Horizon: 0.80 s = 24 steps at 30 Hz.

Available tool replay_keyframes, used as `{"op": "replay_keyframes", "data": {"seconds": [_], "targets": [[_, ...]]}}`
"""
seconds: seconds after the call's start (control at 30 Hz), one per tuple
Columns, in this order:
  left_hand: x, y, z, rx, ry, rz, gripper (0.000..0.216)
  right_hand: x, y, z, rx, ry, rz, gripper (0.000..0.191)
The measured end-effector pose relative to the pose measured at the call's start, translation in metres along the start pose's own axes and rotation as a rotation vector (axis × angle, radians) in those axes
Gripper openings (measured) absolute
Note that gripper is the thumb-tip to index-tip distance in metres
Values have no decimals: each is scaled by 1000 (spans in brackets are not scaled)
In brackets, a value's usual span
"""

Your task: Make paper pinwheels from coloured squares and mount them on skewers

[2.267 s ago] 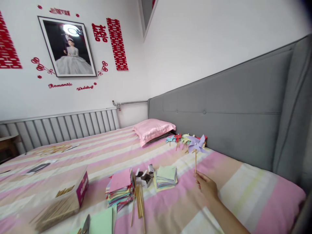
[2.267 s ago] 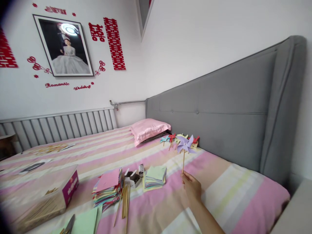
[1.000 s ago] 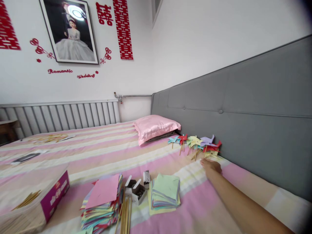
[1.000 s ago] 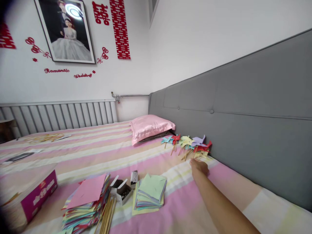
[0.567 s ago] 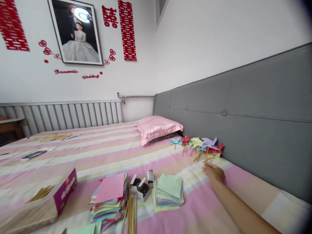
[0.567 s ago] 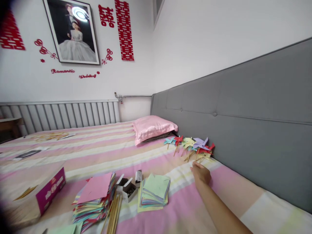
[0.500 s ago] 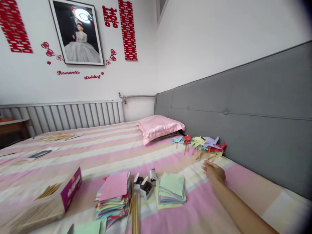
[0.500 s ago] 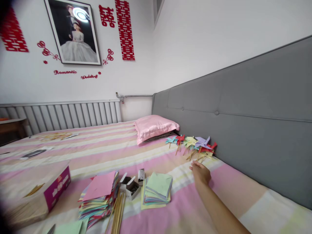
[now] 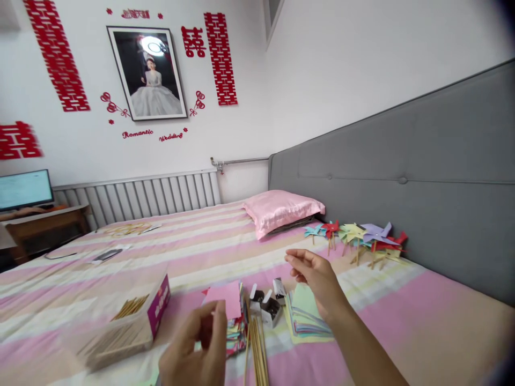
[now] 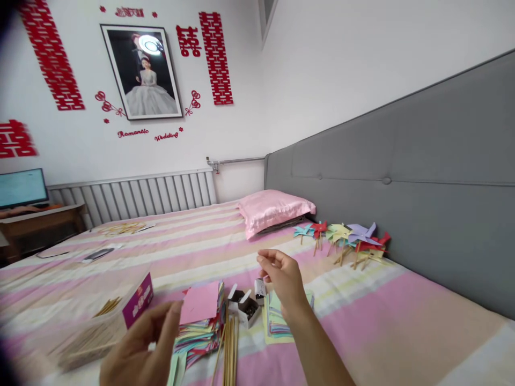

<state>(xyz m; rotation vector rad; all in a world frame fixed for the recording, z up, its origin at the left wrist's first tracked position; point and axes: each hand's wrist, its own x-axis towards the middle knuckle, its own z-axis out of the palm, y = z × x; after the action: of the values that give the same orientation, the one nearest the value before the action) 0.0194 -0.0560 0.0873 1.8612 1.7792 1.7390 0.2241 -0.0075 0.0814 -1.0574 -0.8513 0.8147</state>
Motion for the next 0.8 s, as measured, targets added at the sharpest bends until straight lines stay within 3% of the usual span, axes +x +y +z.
{"op": "replay_keyframes", "data": {"seconds": [0.07, 0.17, 0.27, 0.33, 0.37, 0.57, 0.7, 0.8], "targets": [[15, -2, 4, -114, 130, -137, 29, -6, 11, 1, -30, 3, -15, 27], [18, -27, 9, -113, 170, -281, 28, -7, 39, -7, -116, 23, -3, 26], [12, -67, 17, 81, 45, -334, 29, -3, 67, -13, -183, 8, 29, 23], [10, -93, 23, 237, -167, -259, 31, 0, 79, -13, -210, -26, 38, 21], [9, -103, 26, 269, -211, -193, 30, 0, 84, -11, -230, -49, 38, 21], [7, -123, 43, 392, -228, 66, 25, -5, 97, -5, -346, -133, 30, 20], [-4, -124, 61, 423, -254, 311, 36, -7, 98, -2, -364, -165, -4, 18], [-12, -130, 75, 433, -289, 374, 47, -9, 98, 2, -375, -175, -6, 17]]}}
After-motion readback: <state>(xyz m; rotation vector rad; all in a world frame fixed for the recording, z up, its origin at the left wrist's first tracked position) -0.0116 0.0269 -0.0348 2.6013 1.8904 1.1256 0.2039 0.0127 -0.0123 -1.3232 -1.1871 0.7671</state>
